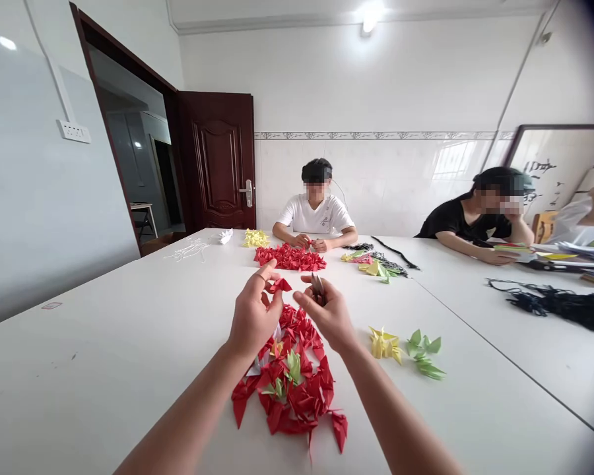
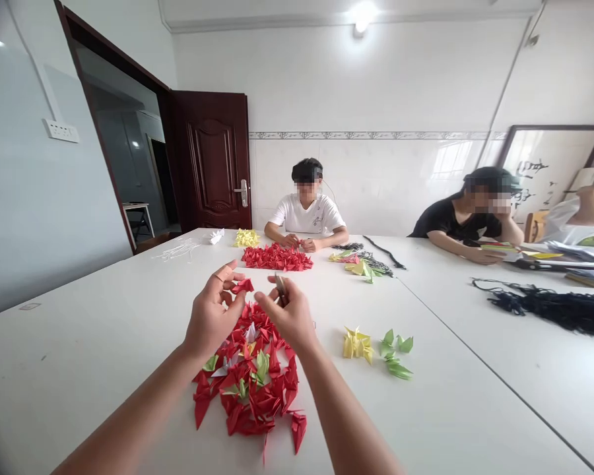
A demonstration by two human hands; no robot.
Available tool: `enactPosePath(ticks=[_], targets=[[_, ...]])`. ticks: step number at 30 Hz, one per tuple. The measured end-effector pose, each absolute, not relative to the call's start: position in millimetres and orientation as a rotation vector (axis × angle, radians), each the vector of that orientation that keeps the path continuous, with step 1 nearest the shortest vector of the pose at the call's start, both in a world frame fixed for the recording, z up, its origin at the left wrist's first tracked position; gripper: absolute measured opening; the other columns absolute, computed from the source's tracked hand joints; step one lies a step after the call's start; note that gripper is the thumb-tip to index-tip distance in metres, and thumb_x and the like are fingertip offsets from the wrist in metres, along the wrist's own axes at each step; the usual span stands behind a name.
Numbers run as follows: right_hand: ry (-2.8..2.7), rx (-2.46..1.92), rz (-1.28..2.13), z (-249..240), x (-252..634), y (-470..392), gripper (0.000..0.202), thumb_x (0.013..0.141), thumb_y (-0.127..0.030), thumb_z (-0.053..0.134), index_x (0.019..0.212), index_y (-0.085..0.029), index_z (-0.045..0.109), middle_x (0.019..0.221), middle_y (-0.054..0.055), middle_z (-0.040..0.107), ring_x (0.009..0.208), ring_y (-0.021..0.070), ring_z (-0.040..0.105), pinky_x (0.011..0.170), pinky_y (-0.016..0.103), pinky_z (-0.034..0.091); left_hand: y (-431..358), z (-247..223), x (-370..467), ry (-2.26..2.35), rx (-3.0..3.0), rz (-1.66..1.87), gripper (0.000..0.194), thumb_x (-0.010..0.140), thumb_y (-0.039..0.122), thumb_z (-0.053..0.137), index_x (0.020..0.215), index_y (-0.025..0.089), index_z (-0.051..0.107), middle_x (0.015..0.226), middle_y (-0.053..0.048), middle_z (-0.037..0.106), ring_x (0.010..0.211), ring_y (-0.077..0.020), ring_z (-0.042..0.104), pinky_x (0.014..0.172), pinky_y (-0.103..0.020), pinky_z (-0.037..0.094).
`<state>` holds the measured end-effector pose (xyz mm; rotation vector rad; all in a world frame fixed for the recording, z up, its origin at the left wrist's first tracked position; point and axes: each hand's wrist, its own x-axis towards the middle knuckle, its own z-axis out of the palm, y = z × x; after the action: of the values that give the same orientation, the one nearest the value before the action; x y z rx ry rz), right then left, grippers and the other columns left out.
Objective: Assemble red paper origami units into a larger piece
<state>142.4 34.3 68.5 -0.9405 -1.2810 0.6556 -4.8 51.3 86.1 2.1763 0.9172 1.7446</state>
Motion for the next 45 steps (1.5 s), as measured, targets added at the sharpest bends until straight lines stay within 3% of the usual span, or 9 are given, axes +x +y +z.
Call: enactPosePath(ticks=[2,6,8,11,14,20,23,31,45], targets=[[-1.341,-0.95,0.614,81,132,24,0.039,0.068,-0.038,0.068,0.099,-0.017,0.056,0.063,-0.007,0.045,0.049,0.0058,0.033,0.044,0.019,0.029,45,91,0,0.831,2.3,1.777,0.049,0.079,0.014,0.053,0.126,0.022,0.043,0.097,-0.006,0.061,0.078,-0.0135,0.059,0.061,-0.022,0.049],[-1.27,-0.978,0.585,93,124,14,0.021,0.075,-0.036,0.06,0.079,-0.015,0.059,0.062,-0.003,0.051,0.051,0.0073,0.038,0.047,0.02,0.033,36,91,-2,0.716,2.331,1.737,0.051,0.081,0.012,0.052,0.129,0.023,0.039,0.1,-0.007,0.059,0.073,-0.0112,0.057,0.059,-0.021,0.049],[-1.236,-0.933,0.64,98,122,10,0.02,0.076,-0.035,0.059,0.076,-0.015,0.06,0.062,-0.002,0.053,0.053,0.008,0.041,0.049,0.021,0.035,32,94,-4,0.643,2.28,1.723,0.051,0.08,0.013,0.055,0.127,0.023,0.041,0.109,-0.009,0.055,0.085,-0.014,0.058,0.064,-0.023,0.051],[-1.234,-0.893,0.703,106,120,2,0.022,0.075,-0.037,0.06,0.076,-0.015,0.059,0.057,-0.004,0.048,0.048,0.0068,0.037,0.046,0.02,0.033,25,102,-7,0.507,2.121,1.662,0.043,0.078,0.015,0.059,0.12,0.022,0.048,0.113,-0.01,0.055,0.097,-0.0178,0.056,0.074,-0.027,0.053],[-1.298,-0.931,0.665,117,118,-10,0.025,0.076,-0.041,0.059,0.078,-0.016,0.058,0.053,-0.006,0.042,0.046,0.0064,0.034,0.043,0.019,0.031,20,111,-11,0.397,1.928,1.587,0.039,0.078,0.013,0.06,0.114,0.022,0.051,0.106,-0.007,0.06,0.089,-0.0153,0.06,0.074,-0.027,0.055],[-1.507,-1.046,0.392,143,121,-51,0.032,0.087,-0.047,0.04,0.104,-0.021,0.048,0.073,-0.001,0.055,0.058,0.0099,0.049,0.051,0.02,0.042,14,125,-23,0.271,1.815,1.724,0.047,0.074,0.006,0.062,0.115,0.026,0.051,0.104,-0.003,0.063,0.093,-0.0127,0.061,0.078,-0.024,0.055],[-1.596,-1.097,0.277,155,119,-73,0.027,0.09,-0.043,0.036,0.099,-0.025,0.053,0.078,0.0,0.059,0.067,0.0116,0.055,0.058,0.021,0.044,9,128,-26,0.229,1.833,1.746,0.048,0.075,0.004,0.061,0.116,0.027,0.051,0.105,-0.003,0.063,0.095,-0.0127,0.061,0.08,-0.024,0.055],[-1.626,-1.134,0.151,156,106,-87,0.019,0.085,-0.034,0.047,0.093,-0.025,0.061,0.073,-0.001,0.063,0.063,0.0123,0.056,0.058,0.022,0.046,-6,130,-28,0.025,1.979,1.815,0.059,0.073,-0.004,0.057,0.122,0.029,0.047,0.109,-0.004,0.061,0.102,-0.0139,0.059,0.084,-0.024,0.053],[-1.694,-1.127,-0.22,143,104,-74,0.022,0.089,-0.028,0.041,0.09,-0.021,0.062,0.067,0.003,0.059,0.059,0.0138,0.054,0.049,0.023,0.041,-10,128,-28,0.061,1.999,1.843,0.06,0.074,-0.003,0.056,0.122,0.03,0.045,0.109,-0.004,0.06,0.098,-0.0146,0.06,0.08,-0.025,0.055]])
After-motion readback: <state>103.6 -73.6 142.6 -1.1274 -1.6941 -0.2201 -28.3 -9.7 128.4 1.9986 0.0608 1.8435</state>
